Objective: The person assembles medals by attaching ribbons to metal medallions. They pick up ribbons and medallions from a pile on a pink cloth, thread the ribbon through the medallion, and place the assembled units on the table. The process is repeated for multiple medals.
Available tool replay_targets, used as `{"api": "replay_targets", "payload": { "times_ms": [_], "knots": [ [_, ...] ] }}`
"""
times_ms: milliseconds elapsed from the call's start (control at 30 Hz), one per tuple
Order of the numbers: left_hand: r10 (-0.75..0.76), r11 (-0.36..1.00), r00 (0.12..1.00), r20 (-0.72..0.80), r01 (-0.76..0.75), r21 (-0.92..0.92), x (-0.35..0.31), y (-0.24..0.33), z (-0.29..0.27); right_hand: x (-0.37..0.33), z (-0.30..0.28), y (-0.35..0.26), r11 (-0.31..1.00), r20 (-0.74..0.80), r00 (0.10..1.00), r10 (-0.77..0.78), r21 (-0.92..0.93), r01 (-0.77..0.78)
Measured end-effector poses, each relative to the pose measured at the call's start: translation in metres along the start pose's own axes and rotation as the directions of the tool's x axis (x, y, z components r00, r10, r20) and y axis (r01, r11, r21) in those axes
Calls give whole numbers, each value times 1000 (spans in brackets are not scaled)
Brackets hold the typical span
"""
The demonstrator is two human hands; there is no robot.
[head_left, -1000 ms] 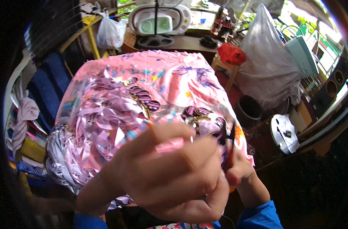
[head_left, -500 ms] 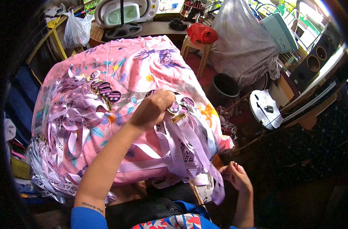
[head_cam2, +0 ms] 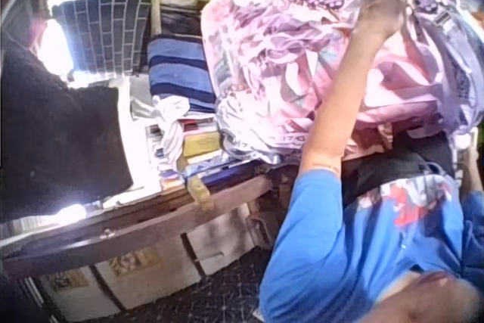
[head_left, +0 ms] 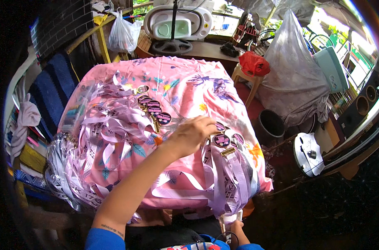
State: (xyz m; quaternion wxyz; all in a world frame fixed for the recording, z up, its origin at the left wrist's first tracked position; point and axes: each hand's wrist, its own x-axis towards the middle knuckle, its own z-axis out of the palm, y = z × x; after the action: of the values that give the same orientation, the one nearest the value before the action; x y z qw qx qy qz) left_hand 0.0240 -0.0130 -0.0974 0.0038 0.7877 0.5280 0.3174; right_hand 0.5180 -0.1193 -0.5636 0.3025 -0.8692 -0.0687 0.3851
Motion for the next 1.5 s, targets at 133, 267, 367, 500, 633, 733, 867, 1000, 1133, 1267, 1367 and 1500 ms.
{"api": "replay_targets", "payload": {
  "times_ms": [133, 267, 367, 500, 633, 733, 867, 1000, 1133, 1267, 1367, 1500],
  "knots": [
    [-49, 997, 988, -148, 58, 57, -23, -25, -45, 14, -8, 8, 982, -133, 988, 78, 183, -53],
    [-166, 982, 968, -190, 180, 58, -61, -40, -96, -91, -65, -54, 957, 385, 916, -109, 291, -9],
    [-271, 962, 961, -54, 272, 6, -74, -54, -115, -38, -110, -46, 860, 505, 814, -288, 510, -13],
    [-309, 948, 941, 134, 316, -28, -87, -61, -116, -204, -152, -163, 964, 628, 743, -231, 250, 88],
    [-323, 941, 921, 218, 288, 179, -97, -55, -103, -251, -196, -247, 926, 791, 512, -336, 176, 335],
    [-437, 882, 867, 240, 359, 306, -97, -65, -96, -353, -200, -328, 813, 837, 228, -498, 359, 459],
    [-506, 792, 852, 135, 396, 465, -91, -51, -91, -434, -160, -391, 705, 790, 74, -609, 495, 508],
    [-258, 784, 966, -8, 214, 583, -91, -52, -60, -455, -97, -412, 688, 809, -122, -575, 558, 464],
    [-187, 791, 977, -98, 209, 575, -98, -52, -43, -447, -52, -386, 400, 852, -19, -523, 264, 878],
    [-176, 818, 977, -123, 214, 533, -111, -38, -43, -454, -52, -375, -197, 774, -260, -577, 178, 964],
    [-112, 846, 986, -126, 161, 508, -123, -13, -49, -487, -53, -388, -327, 714, -292, -636, 93, 940],
    [-185, 878, 982, -40, 183, 443, -148, 36, -54, -532, -29, -398, -99, 898, -235, -371, 214, 972]
  ]
}}
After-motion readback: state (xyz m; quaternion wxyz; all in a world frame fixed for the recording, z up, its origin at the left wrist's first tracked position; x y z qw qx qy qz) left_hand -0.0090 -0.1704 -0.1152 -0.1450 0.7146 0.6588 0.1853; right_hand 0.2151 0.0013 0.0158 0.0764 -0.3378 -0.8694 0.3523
